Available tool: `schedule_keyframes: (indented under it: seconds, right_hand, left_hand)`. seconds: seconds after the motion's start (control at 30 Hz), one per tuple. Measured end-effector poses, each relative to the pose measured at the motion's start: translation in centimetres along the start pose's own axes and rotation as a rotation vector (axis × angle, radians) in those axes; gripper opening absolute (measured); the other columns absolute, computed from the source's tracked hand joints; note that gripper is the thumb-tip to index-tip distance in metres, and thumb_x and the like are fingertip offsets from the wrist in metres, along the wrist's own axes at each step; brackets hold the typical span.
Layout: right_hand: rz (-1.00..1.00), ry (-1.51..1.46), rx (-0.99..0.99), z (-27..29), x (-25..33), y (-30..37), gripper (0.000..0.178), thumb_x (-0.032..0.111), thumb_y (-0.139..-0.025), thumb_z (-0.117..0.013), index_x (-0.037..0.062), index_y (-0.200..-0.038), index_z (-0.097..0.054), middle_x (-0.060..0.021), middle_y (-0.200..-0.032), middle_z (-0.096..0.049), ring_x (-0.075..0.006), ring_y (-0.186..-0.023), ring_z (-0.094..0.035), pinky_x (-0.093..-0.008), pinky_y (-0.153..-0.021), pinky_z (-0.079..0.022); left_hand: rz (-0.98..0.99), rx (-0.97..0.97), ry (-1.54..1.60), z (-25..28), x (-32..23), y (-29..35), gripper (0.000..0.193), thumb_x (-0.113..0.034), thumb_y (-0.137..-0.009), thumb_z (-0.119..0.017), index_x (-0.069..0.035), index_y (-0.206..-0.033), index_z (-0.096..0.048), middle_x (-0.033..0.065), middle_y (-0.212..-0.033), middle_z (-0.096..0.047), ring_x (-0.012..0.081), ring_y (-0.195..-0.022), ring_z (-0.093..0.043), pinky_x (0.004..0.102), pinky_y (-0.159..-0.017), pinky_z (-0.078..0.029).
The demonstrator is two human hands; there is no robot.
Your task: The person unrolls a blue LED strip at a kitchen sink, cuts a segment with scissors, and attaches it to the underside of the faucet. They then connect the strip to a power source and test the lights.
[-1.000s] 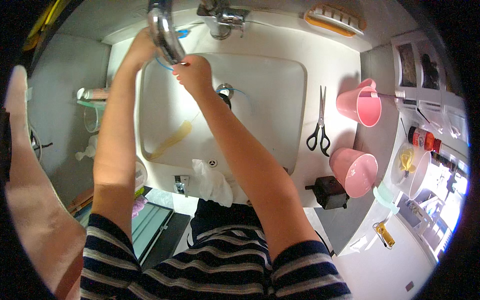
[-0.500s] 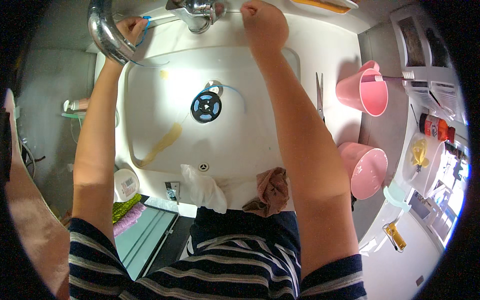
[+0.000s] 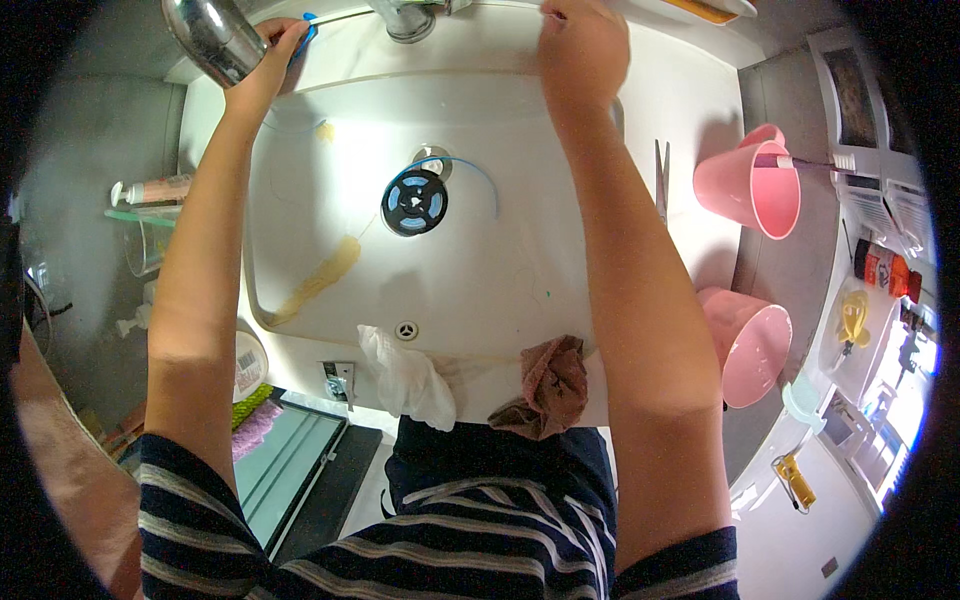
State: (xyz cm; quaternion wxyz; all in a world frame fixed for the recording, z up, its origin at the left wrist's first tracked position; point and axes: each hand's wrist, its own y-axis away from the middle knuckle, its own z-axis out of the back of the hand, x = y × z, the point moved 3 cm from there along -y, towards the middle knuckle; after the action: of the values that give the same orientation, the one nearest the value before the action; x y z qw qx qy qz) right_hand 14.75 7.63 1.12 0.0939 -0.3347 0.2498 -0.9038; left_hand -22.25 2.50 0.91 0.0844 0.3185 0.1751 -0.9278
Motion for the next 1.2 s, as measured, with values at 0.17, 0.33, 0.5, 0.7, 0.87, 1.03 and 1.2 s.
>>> schedule_keyframes:
  seconds: [0.17, 0.33, 0.5, 0.7, 0.87, 1.03, 1.2]
  right_hand:
    - [-0.009, 0.053, 0.043, 0.6, -0.9, 0.1, 0.014, 0.014, -0.086, -0.070, 0.0092, -0.097, -0.078, -0.0062, -0.091, -0.072, -0.0225, -0.085, -0.066, -0.0343, -0.077, -0.052]
    - [0.035, 0.021, 0.045, 0.6, -0.4, -0.1, 0.016, 0.016, -0.087, -0.071, 0.0096, -0.099, -0.078, -0.0065, -0.093, -0.072, -0.0226, -0.082, -0.068, -0.0330, -0.076, -0.052]
    - [-0.029, -0.035, 0.038, 0.6, 0.0, -0.4, 0.017, 0.018, -0.087, -0.071, 0.0112, -0.101, -0.078, -0.0065, -0.093, -0.072, -0.0221, -0.081, -0.068, -0.0325, -0.076, -0.053]
    - [0.051, 0.048, 0.083, -0.2, 2.1, -0.7, 0.013, 0.020, -0.084, -0.070, 0.0162, -0.095, -0.077, -0.0015, -0.089, -0.070, -0.0240, -0.081, -0.066, -0.0352, -0.069, -0.052]
    - [0.294, 0.104, 0.028, -0.5, 4.0, -0.9, 0.007, 0.018, -0.083, -0.069, 0.0139, -0.086, -0.073, -0.0081, -0.086, -0.069, -0.0304, -0.081, -0.067, -0.0417, -0.070, -0.053]
    - [0.342, 0.085, 0.013, -0.7, 4.4, -1.0, 0.008, 0.019, -0.085, -0.067, 0.0153, -0.089, -0.073, -0.0078, -0.086, -0.068, -0.0306, -0.080, -0.067, -0.0416, -0.068, -0.053]
    - [0.355, 0.104, 0.054, -1.3, 5.3, -0.9, 0.007, 0.019, -0.086, -0.067, 0.0139, -0.088, -0.072, -0.0083, -0.086, -0.068, -0.0313, -0.079, -0.067, -0.0424, -0.068, -0.053]
  left_hand:
    - [0.169, -0.086, 0.139, 0.6, -0.3, 1.1, 0.027, -0.039, -0.089, -0.077, -0.014, -0.100, -0.079, -0.0029, -0.088, -0.073, 0.0085, -0.084, -0.065, 0.0258, -0.081, -0.051]
    - [0.122, -0.161, -0.025, 1.2, -1.9, 2.4, 0.029, -0.042, -0.089, -0.076, -0.016, -0.099, -0.080, -0.0004, -0.088, -0.075, 0.0116, -0.082, -0.067, 0.0280, -0.078, -0.051]
    - [0.075, -0.215, -0.086, 1.6, -3.2, 3.4, 0.031, -0.046, -0.088, -0.075, -0.017, -0.098, -0.080, 0.0021, -0.088, -0.076, 0.0147, -0.080, -0.068, 0.0302, -0.075, -0.051]
    - [0.043, -0.263, -0.062, 2.4, -4.1, 3.7, 0.029, -0.044, -0.087, -0.077, -0.018, -0.098, -0.081, 0.0024, -0.090, -0.076, 0.0154, -0.083, -0.068, 0.0303, -0.077, -0.051]
    - [0.018, -0.251, -0.056, 3.2, -5.4, 3.7, 0.020, -0.037, -0.088, -0.079, -0.021, -0.099, -0.081, 0.0019, -0.092, -0.076, 0.0137, -0.082, -0.066, 0.0295, -0.077, -0.050]
    - [-0.063, -0.231, -0.085, 3.6, -5.5, 3.3, 0.015, -0.033, -0.089, -0.078, -0.025, -0.100, -0.081, 0.0015, -0.094, -0.076, 0.0135, -0.083, -0.066, 0.0294, -0.078, -0.050]
    - [-0.233, -0.316, -0.084, 4.4, -4.1, 2.1, 0.015, -0.026, -0.090, -0.075, -0.021, -0.104, -0.080, 0.0038, -0.094, -0.076, 0.0156, -0.088, -0.068, 0.0297, -0.080, -0.050]
